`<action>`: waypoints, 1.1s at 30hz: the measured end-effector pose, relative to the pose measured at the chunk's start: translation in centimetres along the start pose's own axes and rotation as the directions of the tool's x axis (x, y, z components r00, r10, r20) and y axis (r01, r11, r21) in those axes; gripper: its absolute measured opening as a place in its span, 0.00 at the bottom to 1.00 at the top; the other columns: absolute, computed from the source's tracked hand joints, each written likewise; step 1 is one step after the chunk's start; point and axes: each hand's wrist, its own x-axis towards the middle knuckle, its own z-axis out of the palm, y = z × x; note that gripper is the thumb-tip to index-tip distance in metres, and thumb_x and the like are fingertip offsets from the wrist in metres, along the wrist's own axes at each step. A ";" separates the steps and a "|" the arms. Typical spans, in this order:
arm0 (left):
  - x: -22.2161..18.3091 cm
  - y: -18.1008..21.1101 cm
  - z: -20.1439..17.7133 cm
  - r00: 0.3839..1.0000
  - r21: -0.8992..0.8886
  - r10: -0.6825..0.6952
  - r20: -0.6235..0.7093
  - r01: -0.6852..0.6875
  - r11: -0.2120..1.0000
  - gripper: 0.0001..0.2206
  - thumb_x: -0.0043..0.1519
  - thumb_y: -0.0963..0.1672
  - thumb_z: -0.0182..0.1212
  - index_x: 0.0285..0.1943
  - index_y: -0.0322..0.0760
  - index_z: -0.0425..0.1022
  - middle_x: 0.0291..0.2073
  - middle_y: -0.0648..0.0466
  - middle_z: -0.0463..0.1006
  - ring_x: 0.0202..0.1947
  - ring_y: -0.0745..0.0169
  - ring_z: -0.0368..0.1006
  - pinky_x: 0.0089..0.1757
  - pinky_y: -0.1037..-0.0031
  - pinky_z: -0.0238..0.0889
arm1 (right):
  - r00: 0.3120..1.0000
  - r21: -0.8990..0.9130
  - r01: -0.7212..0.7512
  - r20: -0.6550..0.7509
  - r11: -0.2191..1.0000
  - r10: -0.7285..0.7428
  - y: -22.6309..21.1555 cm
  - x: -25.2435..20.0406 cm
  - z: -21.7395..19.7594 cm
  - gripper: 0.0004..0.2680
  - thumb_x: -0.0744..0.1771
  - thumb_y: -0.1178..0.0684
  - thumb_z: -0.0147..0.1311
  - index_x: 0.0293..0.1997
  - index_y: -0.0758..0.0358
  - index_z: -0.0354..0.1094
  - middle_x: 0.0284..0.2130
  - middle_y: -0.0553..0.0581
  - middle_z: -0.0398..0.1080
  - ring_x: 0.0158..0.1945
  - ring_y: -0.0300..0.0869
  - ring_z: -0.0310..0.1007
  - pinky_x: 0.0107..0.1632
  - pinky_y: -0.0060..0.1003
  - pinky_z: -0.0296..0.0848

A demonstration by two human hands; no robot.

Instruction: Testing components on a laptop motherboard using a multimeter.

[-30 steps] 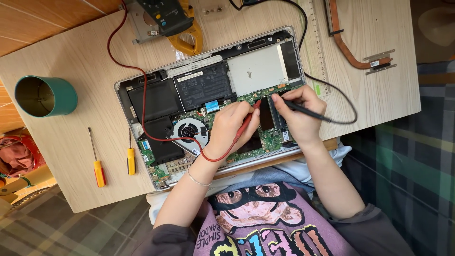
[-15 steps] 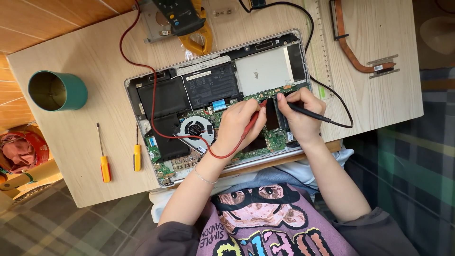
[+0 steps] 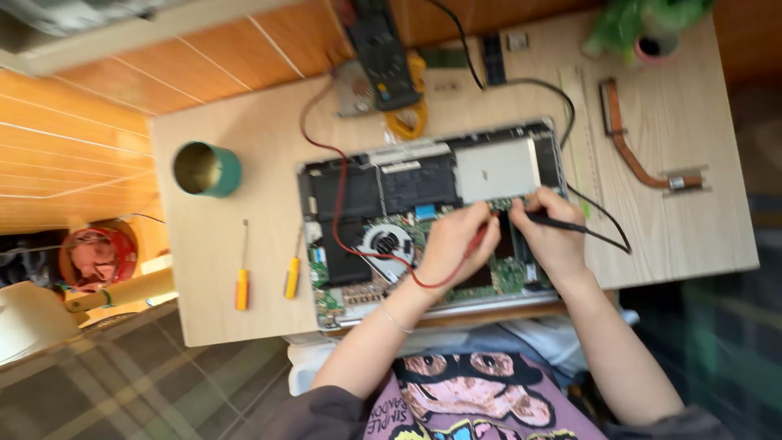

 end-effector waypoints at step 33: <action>0.1 -0.1 0.0 1.000 -0.026 0.006 -0.013 -0.006 1.000 0.07 0.63 0.41 0.61 0.37 0.35 0.66 0.27 0.47 0.75 0.29 0.43 0.74 0.33 0.60 0.66 | 0.995 -0.060 -0.098 -0.040 0.993 0.096 -1.1 0.2 0.4 0.11 0.65 0.58 0.63 0.25 0.67 0.62 0.18 0.56 0.66 0.20 0.38 0.62 0.28 0.35 0.63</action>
